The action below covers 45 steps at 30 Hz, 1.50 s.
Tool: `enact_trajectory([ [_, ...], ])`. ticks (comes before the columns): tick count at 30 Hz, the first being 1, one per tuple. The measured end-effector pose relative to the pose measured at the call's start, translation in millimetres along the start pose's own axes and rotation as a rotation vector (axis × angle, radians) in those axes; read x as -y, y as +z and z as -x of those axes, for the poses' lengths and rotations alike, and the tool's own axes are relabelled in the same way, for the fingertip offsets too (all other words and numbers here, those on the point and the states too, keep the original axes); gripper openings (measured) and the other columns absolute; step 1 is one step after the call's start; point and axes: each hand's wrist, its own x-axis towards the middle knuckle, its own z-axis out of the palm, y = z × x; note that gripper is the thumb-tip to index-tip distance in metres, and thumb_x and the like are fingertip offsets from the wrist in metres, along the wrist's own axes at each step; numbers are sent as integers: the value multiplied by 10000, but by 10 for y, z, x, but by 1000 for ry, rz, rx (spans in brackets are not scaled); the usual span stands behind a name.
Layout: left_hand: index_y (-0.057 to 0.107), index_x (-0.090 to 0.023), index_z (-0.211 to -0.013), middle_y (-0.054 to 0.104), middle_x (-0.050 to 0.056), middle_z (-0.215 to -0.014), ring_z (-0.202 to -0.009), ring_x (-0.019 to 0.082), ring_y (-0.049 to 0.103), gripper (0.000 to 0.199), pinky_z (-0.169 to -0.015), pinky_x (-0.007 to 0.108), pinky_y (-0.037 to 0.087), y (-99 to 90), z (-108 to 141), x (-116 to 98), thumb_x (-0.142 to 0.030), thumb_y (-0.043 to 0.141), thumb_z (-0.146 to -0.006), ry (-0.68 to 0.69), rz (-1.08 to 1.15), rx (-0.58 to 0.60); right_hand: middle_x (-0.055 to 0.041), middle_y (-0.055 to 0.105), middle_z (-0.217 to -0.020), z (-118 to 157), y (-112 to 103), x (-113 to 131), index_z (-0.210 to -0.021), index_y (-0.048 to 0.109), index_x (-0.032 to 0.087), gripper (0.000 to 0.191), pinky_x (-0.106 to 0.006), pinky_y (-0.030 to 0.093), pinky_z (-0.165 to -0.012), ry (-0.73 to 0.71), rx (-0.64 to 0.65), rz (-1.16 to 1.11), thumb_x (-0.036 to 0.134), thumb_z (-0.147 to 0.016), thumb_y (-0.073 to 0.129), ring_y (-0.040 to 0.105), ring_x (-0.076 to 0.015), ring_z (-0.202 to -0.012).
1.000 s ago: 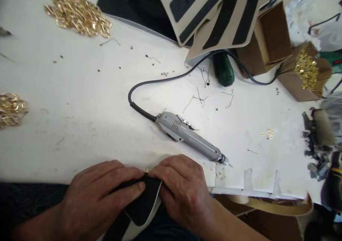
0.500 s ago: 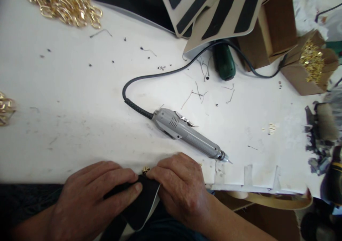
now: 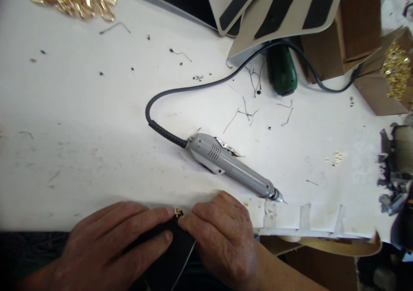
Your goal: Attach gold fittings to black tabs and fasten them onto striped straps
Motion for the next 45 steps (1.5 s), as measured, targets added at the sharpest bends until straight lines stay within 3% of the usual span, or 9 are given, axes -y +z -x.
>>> enact_trajectory([
  [15, 711, -228, -957, 827, -22, -1118, -794, 173, 720, 255, -691, 345, 569, 73, -29, 18, -77, 508, -992, -76, 34, 13, -57, 716, -864, -35, -15, -20, -1032, 716, 127, 152, -340, 438, -638, 33, 37, -43, 79, -978, 582, 572, -159, -705],
  [19, 701, -228, -983, 829, -24, -1125, -788, 161, 737, 275, -731, 348, 596, 61, -20, 10, -69, 478, -1015, -98, 37, 22, -34, 725, -872, -72, -28, 5, -1010, 714, 167, 193, -328, 479, -684, 116, 65, -54, 38, -944, 586, 606, -152, -720],
  [26, 706, -206, -986, 835, -2, -1089, -717, 152, 703, 176, -599, 301, 579, 85, -35, 85, -89, 575, -987, -79, 159, 6, -28, 720, -858, -155, -90, 108, -1002, 718, 181, 225, -289, 528, -725, 238, 104, -41, 39, -922, 563, 656, -151, -764],
  [38, 672, -224, -971, 756, -6, -829, -674, 165, 651, 167, -612, 307, 544, 21, -108, 99, -91, 572, -952, -131, 266, 107, -2, 710, -873, -273, -188, 184, -1021, 692, 226, 163, -290, 481, -712, 408, 342, -132, 101, -944, 620, 656, -154, -784],
  [45, 640, -228, -1181, 744, -2, -896, -787, 179, 689, 227, -713, 311, 553, 31, -77, 53, -125, 617, -981, -142, 160, 55, 5, 698, -861, -310, -214, 252, -955, 689, 222, 81, -271, 440, -714, 459, 416, -70, 246, -1008, 632, 645, -144, -798],
])
